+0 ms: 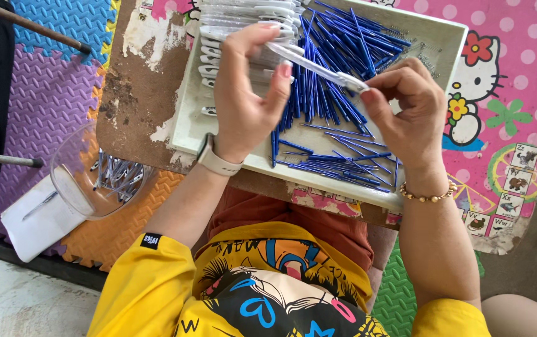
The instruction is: The person assembles pens by inserting the internal components into blue pen barrels and then sliding these into white pen caps.
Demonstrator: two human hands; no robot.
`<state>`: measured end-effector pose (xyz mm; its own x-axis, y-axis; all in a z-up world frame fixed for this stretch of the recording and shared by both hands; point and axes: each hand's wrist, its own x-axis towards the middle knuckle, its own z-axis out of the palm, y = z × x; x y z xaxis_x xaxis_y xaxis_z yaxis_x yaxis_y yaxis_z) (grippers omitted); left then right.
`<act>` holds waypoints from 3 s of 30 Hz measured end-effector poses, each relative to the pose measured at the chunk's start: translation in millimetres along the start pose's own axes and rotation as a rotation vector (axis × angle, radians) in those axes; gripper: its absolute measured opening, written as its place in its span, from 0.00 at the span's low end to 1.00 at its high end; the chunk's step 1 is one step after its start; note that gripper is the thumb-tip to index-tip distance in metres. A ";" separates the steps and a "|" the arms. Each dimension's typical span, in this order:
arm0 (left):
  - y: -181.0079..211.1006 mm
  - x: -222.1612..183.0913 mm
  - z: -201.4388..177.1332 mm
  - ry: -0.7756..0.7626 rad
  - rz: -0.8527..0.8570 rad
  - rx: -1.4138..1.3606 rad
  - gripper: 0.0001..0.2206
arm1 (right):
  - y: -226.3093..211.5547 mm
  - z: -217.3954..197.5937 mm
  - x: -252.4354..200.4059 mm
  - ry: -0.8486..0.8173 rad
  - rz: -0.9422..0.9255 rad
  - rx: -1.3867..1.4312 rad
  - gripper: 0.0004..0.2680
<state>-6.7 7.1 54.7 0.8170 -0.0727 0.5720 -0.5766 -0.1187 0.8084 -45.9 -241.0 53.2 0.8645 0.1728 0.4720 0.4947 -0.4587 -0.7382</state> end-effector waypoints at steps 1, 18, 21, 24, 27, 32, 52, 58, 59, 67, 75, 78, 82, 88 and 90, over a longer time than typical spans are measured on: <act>1.4 6.3 1.0 -0.050 0.190 0.286 0.11 | 1.0 -1.6 -1.0 0.012 0.052 0.027 0.09; -50.5 -21.7 20.0 -0.241 0.091 0.365 0.10 | 40.9 -1.2 -0.2 0.148 -0.035 -0.332 0.07; -49.2 -22.1 18.8 -0.240 0.055 0.345 0.10 | 48.1 -5.6 -3.6 0.179 -0.036 -0.415 0.06; -49.7 -20.9 18.2 -0.235 0.046 0.333 0.08 | 54.8 -9.9 -5.8 0.181 0.091 -0.372 0.05; -50.7 -19.7 17.5 -0.236 0.049 0.341 0.08 | 40.5 -7.3 -3.5 0.029 0.172 -0.233 0.05; -49.2 -20.1 18.6 -0.227 0.015 0.317 0.08 | 34.4 -3.1 -6.2 -0.196 0.131 -0.572 0.03; -41.6 -17.6 16.6 -0.264 -0.030 0.278 0.07 | 28.7 4.0 -3.2 -0.011 0.235 -0.159 0.05; -31.5 -12.7 8.6 -0.416 0.067 0.314 0.11 | 5.7 8.0 1.9 0.088 0.394 0.422 0.07; -30.7 -12.4 8.1 -0.430 0.069 0.284 0.10 | 4.2 8.4 2.0 0.091 0.403 0.455 0.04; -32.3 -14.1 7.8 -0.436 0.071 0.268 0.09 | 6.2 13.7 0.8 0.089 0.369 0.516 0.03; -35.5 -15.8 8.0 -0.427 0.091 0.295 0.09 | 8.2 18.1 -1.2 0.049 0.260 0.275 0.06; -36.5 -14.1 9.5 -0.428 0.069 0.281 0.11 | 6.9 13.7 0.2 0.060 0.149 0.021 0.07; -39.1 -16.1 6.2 -0.350 -0.045 0.076 0.10 | 5.7 9.6 -1.1 -0.009 0.132 -0.178 0.04; -32.1 -12.5 2.4 -0.292 -0.060 0.105 0.11 | 1.0 19.4 1.1 -0.248 0.085 -0.360 0.13; -32.5 -13.8 3.4 -0.303 -0.046 0.124 0.10 | 4.9 22.0 -2.3 -0.287 0.111 -0.418 0.14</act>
<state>0.8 8.7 20.1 0.8181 -0.3540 0.4532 -0.5491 -0.2468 0.7985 -43.5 -224.4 37.9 0.9283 0.3086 0.2072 0.3716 -0.7868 -0.4928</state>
